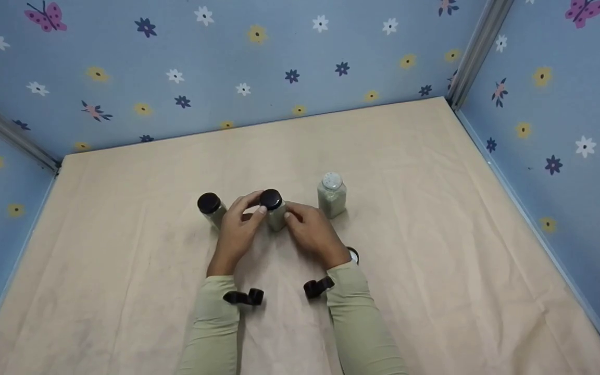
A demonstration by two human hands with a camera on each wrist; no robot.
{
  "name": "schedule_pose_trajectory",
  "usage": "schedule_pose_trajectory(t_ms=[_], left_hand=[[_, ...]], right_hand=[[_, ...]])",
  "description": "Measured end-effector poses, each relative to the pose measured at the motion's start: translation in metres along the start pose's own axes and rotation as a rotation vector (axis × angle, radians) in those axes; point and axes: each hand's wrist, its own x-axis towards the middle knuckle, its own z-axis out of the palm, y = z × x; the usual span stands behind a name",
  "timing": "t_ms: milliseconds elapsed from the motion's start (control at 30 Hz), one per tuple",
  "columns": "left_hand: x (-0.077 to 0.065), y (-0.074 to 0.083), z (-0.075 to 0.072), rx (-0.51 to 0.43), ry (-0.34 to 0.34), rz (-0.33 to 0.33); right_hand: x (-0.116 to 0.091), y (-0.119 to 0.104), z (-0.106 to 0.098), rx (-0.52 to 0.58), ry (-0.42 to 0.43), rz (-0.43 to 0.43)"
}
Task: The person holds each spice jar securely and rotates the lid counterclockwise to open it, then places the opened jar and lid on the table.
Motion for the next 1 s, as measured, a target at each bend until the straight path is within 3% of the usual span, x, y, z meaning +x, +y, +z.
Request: schedule_pose_trajectory(t_ms=[1000], left_hand=[[0.0016,-0.0008,-0.0011,0.009,0.100,0.049]], right_hand=[[-0.0004,-0.0006,0.0001,0.014,0.010,0.000]])
